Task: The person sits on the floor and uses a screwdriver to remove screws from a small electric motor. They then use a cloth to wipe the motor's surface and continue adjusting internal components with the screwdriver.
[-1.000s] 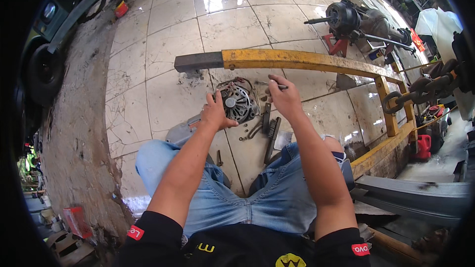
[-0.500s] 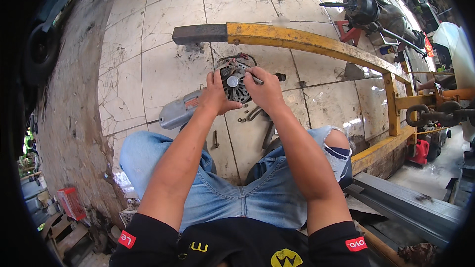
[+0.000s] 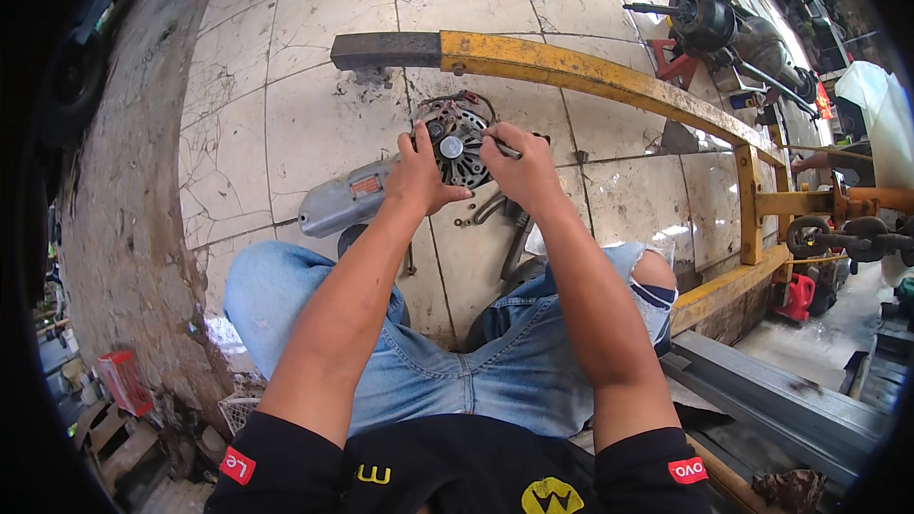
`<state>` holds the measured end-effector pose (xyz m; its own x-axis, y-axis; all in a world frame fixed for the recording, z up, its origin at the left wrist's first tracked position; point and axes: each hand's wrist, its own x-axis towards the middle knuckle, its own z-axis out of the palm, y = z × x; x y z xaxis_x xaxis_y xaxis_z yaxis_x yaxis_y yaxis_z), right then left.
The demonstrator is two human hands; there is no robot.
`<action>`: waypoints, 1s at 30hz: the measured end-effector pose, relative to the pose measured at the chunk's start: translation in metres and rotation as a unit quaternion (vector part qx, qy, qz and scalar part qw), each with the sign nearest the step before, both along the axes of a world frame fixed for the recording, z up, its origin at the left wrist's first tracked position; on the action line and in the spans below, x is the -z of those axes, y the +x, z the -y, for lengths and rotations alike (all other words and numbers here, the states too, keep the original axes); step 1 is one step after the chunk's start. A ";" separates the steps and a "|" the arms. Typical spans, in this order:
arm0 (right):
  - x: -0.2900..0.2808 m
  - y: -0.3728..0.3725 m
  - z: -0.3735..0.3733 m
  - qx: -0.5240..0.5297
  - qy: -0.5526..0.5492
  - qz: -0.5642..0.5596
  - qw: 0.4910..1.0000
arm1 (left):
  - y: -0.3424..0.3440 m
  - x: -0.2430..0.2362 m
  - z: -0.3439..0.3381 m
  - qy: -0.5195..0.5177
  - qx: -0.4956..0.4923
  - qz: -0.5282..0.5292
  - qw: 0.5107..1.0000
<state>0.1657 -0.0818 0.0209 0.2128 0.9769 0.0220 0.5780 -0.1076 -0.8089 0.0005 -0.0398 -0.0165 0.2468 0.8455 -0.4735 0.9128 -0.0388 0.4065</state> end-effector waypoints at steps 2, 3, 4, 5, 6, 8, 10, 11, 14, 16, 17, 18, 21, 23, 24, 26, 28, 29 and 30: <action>0.000 0.008 -0.002 0.010 -0.021 0.000 1.000 | -0.002 0.003 -0.001 0.001 -0.009 -0.005 1.000; 0.000 0.010 -0.004 0.025 -0.027 -0.028 0.999 | -0.003 0.004 -0.001 0.001 -0.013 -0.007 1.000; -0.006 0.010 -0.006 0.043 -0.033 -0.055 0.997 | -0.003 0.005 -0.002 0.001 -0.011 -0.007 1.000; -0.008 0.011 -0.008 0.060 -0.039 -0.083 0.994 | -0.003 0.005 -0.003 0.001 -0.009 -0.006 1.000; -0.003 0.010 -0.010 0.055 -0.030 -0.110 0.992 | -0.003 0.005 -0.003 0.001 -0.006 -0.006 1.000; 0.010 0.007 -0.015 0.047 -0.012 -0.167 0.985 | 0.000 0.006 -0.002 0.001 -0.012 -0.001 1.000; 0.014 0.012 -0.016 0.017 -0.017 -0.087 0.996 | 0.002 0.006 0.000 0.006 -0.016 -0.003 1.000; 0.015 0.014 -0.015 0.001 -0.021 -0.048 0.999 | 0.002 0.004 0.001 0.011 -0.017 -0.006 1.000; 0.004 0.024 -0.012 -0.010 -0.061 -0.052 0.997 | 0.000 0.003 0.003 0.015 -0.023 -0.007 1.000; 0.002 0.030 -0.011 0.020 -0.078 -0.070 0.994 | 0.000 -0.002 0.003 0.007 -0.018 -0.007 1.000; 0.001 0.032 -0.011 0.035 -0.086 -0.079 0.993 | 0.001 -0.008 0.003 0.000 -0.011 -0.009 1.000; -0.001 0.031 -0.011 0.050 -0.073 -0.081 0.993 | 0.003 -0.011 0.002 -0.008 -0.003 -0.010 1.000; -0.003 0.013 -0.012 0.069 -0.046 -0.117 0.990 | 0.002 -0.007 0.004 -0.003 -0.022 -0.006 1.000; 0.010 0.012 -0.014 0.049 -0.034 -0.167 0.984 | 0.005 -0.007 0.005 -0.005 -0.026 -0.006 1.000; 0.012 0.016 -0.011 0.053 -0.048 -0.156 0.985 | 0.005 -0.006 0.006 -0.008 -0.024 -0.009 1.000; 0.008 0.027 -0.009 0.059 -0.072 -0.133 0.987 | 0.005 -0.008 0.003 -0.006 -0.022 -0.014 1.000; 0.005 0.037 -0.008 0.082 -0.093 -0.104 0.987 | 0.002 -0.012 0.004 -0.015 -0.009 -0.016 1.000; 0.004 0.039 -0.008 0.093 -0.104 -0.090 0.986 | 0.001 -0.014 0.004 -0.020 -0.003 -0.018 1.000; 0.004 0.039 -0.009 0.104 -0.079 -0.130 0.983 | 0.002 -0.014 0.003 -0.015 -0.011 -0.014 1.000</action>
